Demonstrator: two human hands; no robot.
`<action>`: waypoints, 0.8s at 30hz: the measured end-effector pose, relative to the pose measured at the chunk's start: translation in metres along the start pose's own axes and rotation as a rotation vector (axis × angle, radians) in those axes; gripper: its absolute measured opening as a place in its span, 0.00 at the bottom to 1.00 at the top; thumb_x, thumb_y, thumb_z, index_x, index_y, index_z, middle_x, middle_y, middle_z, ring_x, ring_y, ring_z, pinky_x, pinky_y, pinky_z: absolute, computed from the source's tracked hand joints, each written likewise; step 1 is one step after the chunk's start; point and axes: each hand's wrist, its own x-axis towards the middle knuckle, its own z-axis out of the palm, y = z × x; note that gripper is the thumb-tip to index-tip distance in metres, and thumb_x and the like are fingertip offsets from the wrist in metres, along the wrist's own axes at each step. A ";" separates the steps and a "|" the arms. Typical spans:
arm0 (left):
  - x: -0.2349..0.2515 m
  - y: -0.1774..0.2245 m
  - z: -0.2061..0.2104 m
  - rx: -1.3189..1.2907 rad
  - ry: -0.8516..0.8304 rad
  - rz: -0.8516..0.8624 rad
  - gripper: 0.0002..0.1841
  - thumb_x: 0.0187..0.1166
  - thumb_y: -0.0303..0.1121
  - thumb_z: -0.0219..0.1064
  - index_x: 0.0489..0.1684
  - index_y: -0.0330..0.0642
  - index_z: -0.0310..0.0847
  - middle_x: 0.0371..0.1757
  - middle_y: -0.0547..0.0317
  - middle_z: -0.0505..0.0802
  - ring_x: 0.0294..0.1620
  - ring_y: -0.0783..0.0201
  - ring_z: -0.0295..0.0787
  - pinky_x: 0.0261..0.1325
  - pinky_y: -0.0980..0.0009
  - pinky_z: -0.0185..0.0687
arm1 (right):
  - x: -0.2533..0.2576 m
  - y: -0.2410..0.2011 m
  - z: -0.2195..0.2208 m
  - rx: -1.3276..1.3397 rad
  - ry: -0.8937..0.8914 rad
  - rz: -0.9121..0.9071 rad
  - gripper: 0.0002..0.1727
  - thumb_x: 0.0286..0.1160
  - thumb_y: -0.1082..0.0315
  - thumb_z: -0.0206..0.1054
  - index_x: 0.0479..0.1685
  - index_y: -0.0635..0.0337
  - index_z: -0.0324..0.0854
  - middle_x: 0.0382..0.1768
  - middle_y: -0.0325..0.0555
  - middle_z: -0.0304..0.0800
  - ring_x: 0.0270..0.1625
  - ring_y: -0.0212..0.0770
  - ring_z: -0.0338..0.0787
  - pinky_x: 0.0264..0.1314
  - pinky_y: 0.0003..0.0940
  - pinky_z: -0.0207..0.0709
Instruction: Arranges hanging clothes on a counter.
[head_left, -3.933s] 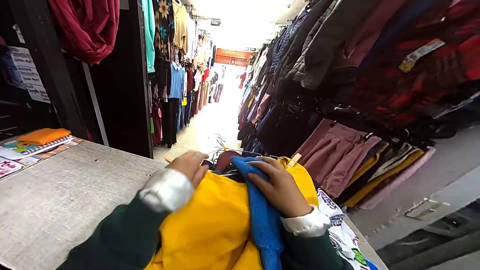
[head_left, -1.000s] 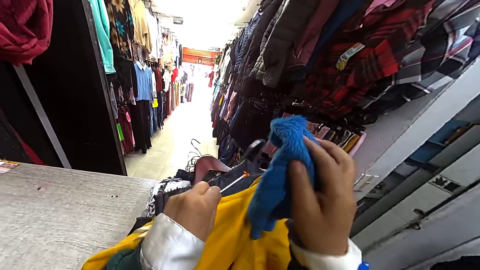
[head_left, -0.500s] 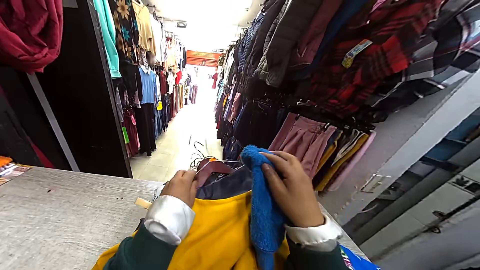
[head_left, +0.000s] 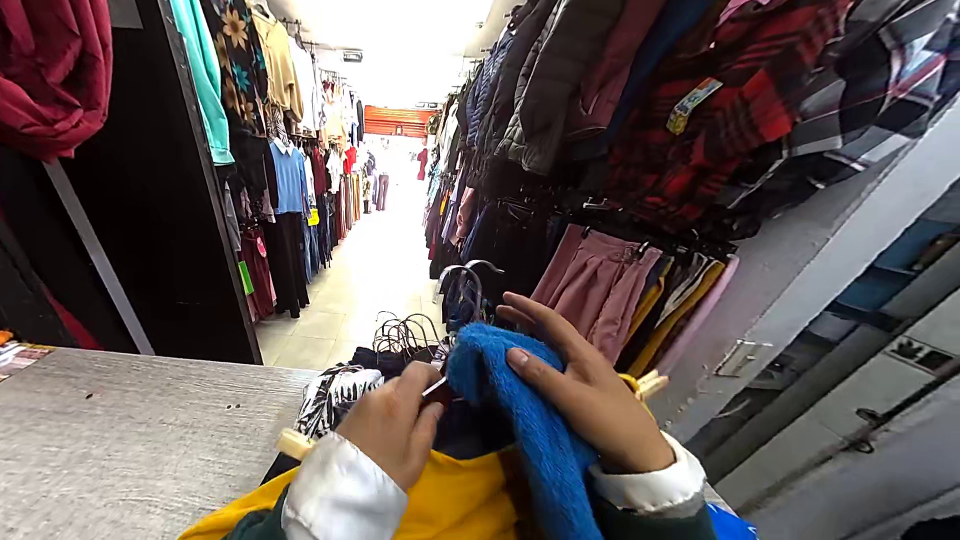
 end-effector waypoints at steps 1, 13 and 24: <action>-0.005 0.004 0.003 0.027 0.021 0.062 0.16 0.79 0.31 0.64 0.59 0.32 0.85 0.44 0.44 0.96 0.43 0.50 0.97 0.48 0.53 0.92 | -0.002 -0.002 -0.003 0.035 -0.061 0.001 0.40 0.71 0.39 0.69 0.87 0.32 0.66 0.75 0.30 0.81 0.70 0.36 0.86 0.65 0.42 0.86; -0.003 0.000 -0.025 -0.316 0.315 0.227 0.22 0.94 0.50 0.47 0.70 0.49 0.79 0.63 0.62 0.93 0.61 0.65 0.92 0.61 0.66 0.92 | -0.016 -0.011 -0.007 -0.035 -0.312 -0.287 0.31 0.76 0.41 0.67 0.77 0.41 0.77 0.57 0.31 0.91 0.55 0.29 0.90 0.58 0.35 0.88; 0.005 0.026 -0.024 -1.152 -0.213 0.231 0.45 0.78 0.74 0.46 0.80 0.45 0.77 0.71 0.54 0.89 0.74 0.65 0.83 0.80 0.68 0.72 | -0.023 -0.035 0.020 0.088 -0.424 -0.636 0.27 0.83 0.52 0.65 0.70 0.64 0.80 0.61 0.50 0.89 0.65 0.33 0.86 0.72 0.32 0.79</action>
